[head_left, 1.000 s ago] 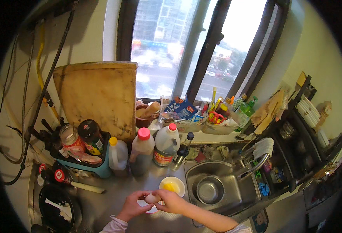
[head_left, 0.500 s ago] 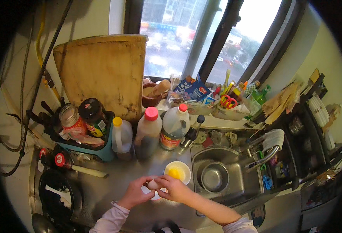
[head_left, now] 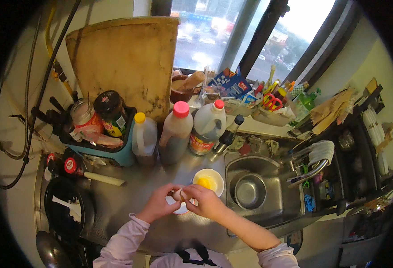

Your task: The person cracks two eggs into separate bowls, adds salt to each, and whisks the eggs with chopsticks. The person then moves a pot on the stove.

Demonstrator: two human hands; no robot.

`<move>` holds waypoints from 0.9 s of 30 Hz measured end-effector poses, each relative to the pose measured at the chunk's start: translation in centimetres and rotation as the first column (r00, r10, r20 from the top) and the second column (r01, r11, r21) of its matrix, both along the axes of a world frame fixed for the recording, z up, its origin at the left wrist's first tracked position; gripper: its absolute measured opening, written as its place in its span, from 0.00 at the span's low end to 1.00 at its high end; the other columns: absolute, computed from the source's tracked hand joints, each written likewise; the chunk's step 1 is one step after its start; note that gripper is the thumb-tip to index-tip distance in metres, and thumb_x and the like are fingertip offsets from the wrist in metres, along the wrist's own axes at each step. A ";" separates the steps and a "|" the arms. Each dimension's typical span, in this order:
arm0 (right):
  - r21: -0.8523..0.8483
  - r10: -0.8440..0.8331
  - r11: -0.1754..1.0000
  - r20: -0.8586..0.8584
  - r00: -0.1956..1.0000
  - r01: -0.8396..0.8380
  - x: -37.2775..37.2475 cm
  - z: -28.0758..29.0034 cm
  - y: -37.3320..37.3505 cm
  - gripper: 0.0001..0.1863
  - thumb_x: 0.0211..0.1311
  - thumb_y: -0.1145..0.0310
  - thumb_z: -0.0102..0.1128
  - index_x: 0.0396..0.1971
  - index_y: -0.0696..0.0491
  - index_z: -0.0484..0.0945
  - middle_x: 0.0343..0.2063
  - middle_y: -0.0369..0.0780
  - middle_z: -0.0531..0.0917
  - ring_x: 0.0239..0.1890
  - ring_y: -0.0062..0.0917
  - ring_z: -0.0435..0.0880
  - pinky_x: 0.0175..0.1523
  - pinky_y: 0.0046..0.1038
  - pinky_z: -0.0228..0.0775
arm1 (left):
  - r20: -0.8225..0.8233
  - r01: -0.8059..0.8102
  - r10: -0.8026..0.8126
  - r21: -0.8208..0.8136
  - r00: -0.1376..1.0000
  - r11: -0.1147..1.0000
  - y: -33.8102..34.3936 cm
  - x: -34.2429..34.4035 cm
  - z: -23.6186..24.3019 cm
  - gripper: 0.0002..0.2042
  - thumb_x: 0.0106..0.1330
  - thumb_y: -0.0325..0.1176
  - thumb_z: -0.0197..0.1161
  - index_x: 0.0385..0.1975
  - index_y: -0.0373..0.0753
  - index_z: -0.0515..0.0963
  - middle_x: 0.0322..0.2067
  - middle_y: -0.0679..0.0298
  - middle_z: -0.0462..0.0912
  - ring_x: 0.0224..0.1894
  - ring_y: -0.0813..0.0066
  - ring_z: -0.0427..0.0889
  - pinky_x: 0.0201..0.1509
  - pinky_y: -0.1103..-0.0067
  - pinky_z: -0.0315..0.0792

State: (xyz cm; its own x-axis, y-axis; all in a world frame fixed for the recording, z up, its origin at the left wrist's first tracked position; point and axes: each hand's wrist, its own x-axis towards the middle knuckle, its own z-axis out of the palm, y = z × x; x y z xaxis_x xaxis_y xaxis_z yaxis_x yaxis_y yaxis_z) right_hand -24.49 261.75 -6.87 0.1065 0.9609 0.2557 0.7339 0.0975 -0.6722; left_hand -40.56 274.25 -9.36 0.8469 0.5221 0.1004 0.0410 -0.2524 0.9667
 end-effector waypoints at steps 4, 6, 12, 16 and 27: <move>-0.009 0.010 1.000 -0.008 1.000 -0.010 0.0 0.1 -0.2 0.22 0.49 0.73 0.65 0.47 0.55 0.75 0.44 0.45 0.80 0.42 0.42 0.81 0.46 0.36 0.76 | -0.071 0.006 -0.008 -0.026 0.997 1.000 0.1 -0.4 0.4 0.19 0.49 0.28 0.70 0.43 0.35 0.77 0.41 0.59 0.82 0.42 0.71 0.82 0.49 0.76 0.76; -0.007 0.035 0.999 0.028 0.999 -0.035 0.3 0.0 -0.2 0.21 0.49 0.73 0.65 0.46 0.55 0.76 0.44 0.44 0.80 0.43 0.42 0.81 0.46 0.36 0.76 | -0.096 0.008 -0.003 0.052 0.995 0.999 0.3 -0.5 0.5 0.19 0.48 0.28 0.70 0.43 0.35 0.77 0.40 0.59 0.82 0.42 0.70 0.82 0.49 0.76 0.76; -0.008 0.054 0.999 0.157 0.986 -0.053 0.7 -0.2 -0.3 0.20 0.50 0.73 0.64 0.46 0.54 0.76 0.45 0.43 0.80 0.43 0.39 0.82 0.46 0.34 0.76 | -0.129 0.042 0.011 0.396 0.992 0.917 1.2 -0.6 0.9 0.18 0.45 0.27 0.69 0.38 0.36 0.74 0.36 0.56 0.80 0.39 0.60 0.81 0.44 0.70 0.74; -0.014 0.036 0.999 0.189 0.981 -0.034 0.2 0.2 -0.4 0.19 0.51 0.73 0.63 0.46 0.53 0.76 0.44 0.42 0.80 0.42 0.38 0.82 0.45 0.34 0.77 | -0.164 0.089 0.016 0.611 0.986 0.787 1.0 0.0 2.5 0.16 0.44 0.27 0.67 0.35 0.39 0.73 0.34 0.59 0.78 0.39 0.58 0.78 0.45 0.67 0.70; 0.050 -0.033 0.999 0.239 0.971 0.021 0.0 0.4 -0.9 0.15 0.55 0.71 0.61 0.44 0.55 0.76 0.41 0.43 0.81 0.39 0.39 0.82 0.42 0.35 0.77 | -0.209 0.140 0.057 0.810 0.976 0.569 0.0 0.5 5.1 0.10 0.51 0.26 0.62 0.34 0.41 0.75 0.33 0.63 0.76 0.38 0.63 0.76 0.48 0.68 0.67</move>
